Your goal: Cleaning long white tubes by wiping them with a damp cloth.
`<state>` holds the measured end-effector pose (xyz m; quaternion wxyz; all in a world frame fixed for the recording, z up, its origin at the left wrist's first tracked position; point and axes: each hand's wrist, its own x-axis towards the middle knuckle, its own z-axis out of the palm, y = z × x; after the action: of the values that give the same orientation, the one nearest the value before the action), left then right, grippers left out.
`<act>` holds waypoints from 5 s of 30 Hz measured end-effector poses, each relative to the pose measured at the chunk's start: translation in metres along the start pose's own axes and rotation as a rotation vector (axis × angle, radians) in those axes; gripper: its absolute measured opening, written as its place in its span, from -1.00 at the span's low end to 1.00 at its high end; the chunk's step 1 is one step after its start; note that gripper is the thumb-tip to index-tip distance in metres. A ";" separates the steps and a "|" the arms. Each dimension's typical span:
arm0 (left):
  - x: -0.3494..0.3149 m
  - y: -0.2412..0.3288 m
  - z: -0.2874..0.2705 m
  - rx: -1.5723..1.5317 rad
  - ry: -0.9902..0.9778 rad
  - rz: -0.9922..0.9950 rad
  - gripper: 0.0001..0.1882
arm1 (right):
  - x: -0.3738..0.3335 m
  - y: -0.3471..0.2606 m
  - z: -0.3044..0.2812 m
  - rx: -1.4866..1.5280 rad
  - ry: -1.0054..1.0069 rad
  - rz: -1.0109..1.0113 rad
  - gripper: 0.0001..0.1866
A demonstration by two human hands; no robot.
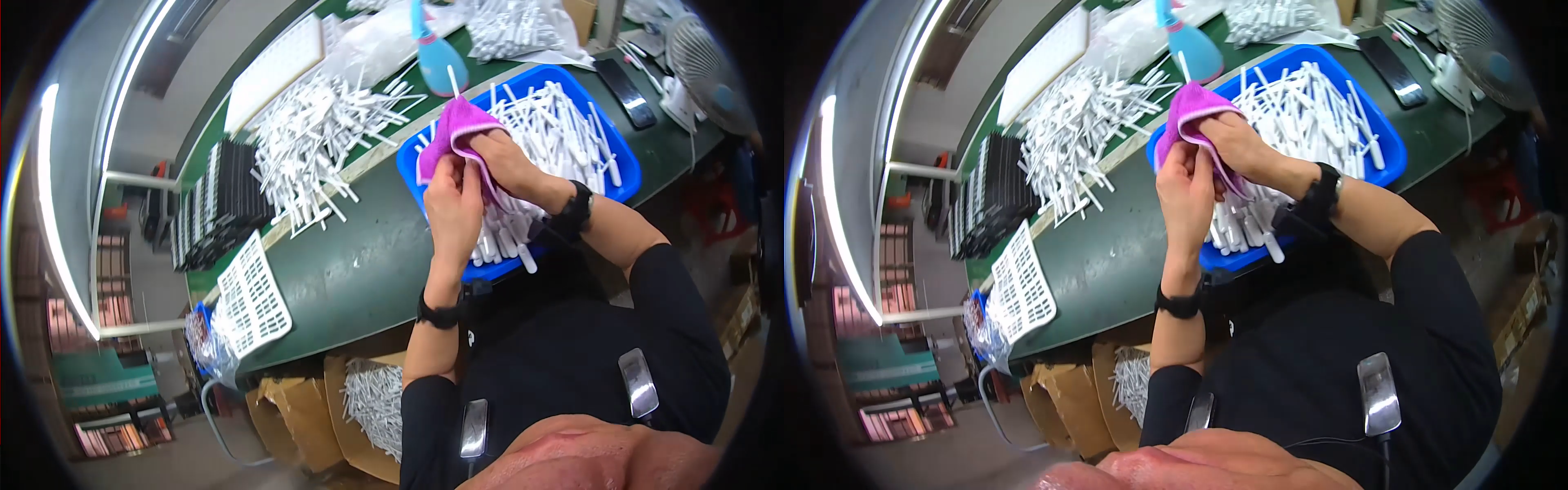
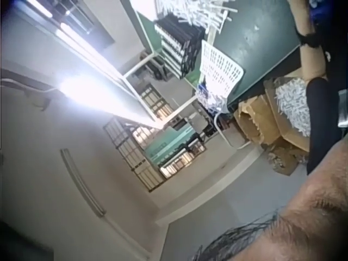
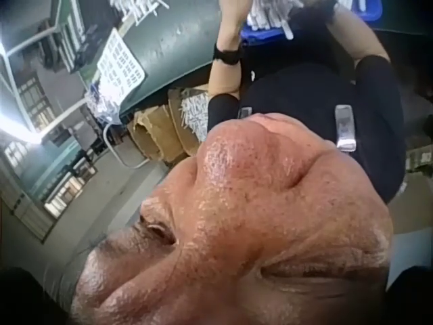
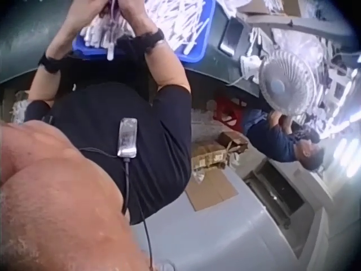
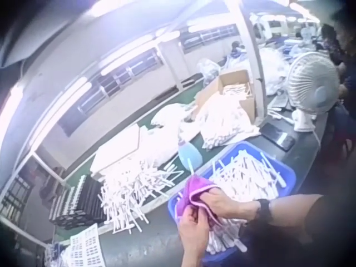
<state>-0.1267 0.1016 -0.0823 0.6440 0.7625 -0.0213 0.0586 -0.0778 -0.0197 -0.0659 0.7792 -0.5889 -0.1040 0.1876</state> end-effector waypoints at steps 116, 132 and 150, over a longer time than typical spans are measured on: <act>-0.010 -0.044 -0.083 -0.836 0.480 -0.083 -0.76 | 0.020 0.010 -0.012 0.588 0.097 -0.105 -0.65; -0.028 -0.001 0.016 -0.501 -0.350 -0.342 -0.83 | 0.021 0.000 -0.019 0.736 0.136 0.033 -0.71; -0.006 0.032 -0.056 -0.212 0.254 0.074 -0.72 | 0.002 0.009 0.002 -0.466 -0.407 -0.225 -0.66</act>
<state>-0.1394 0.1512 -0.0422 0.7156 0.6755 0.0262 0.1758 -0.0782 -0.0148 -0.0736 0.6024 -0.6867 -0.3622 0.1853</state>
